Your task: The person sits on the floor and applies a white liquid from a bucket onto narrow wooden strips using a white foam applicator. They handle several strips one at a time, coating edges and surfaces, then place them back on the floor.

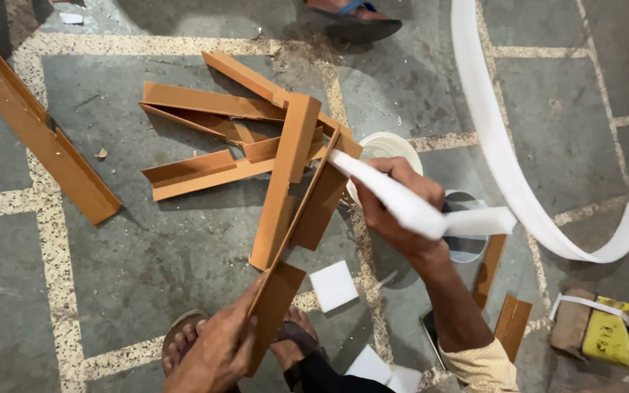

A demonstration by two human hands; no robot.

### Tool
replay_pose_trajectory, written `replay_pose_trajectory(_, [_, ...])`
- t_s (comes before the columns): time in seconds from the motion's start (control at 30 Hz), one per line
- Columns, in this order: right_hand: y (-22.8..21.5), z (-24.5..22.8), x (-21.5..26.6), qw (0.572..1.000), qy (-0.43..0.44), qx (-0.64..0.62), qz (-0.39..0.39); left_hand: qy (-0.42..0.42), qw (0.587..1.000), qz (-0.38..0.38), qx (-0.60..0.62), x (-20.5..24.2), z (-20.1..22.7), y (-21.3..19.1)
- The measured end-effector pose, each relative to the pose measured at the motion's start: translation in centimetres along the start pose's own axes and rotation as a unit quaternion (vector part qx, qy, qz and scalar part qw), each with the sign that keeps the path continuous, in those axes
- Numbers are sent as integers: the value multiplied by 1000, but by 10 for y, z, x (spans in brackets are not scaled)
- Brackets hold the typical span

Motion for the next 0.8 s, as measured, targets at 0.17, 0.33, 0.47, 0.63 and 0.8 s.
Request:
replay_pose_trajectory(0.17, [2, 1, -1, 996, -45, 71, 14, 92, 996, 18, -14, 0, 20, 3])
replay_pose_trajectory(0.33, [9, 20, -5, 993, -31, 106, 33, 79, 997, 16, -22, 1, 16, 6])
replay_pose_trajectory(0.47, [4, 37, -13, 993, -16, 109, 51, 101, 995, 27, 8, -1, 12, 6])
replay_pose_trajectory(0.63, [-15, 46, -7, 978, 95, -147, 117, 157, 986, 58, -1, 2, 14, 4])
replay_pose_trajectory(0.8, [-15, 27, -11, 985, 59, -141, 82, 92, 995, 47, 15, -2, 8, 5])
Point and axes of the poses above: each hand's wrist, its own x-axis away from the middle knuckle, its own y-axis out of the palm, z = x × y, the point moved 5 cm from there along -x, towards the middle knuckle, and after that the axes turned 11 degrees about -z, right-handed, at the moved point
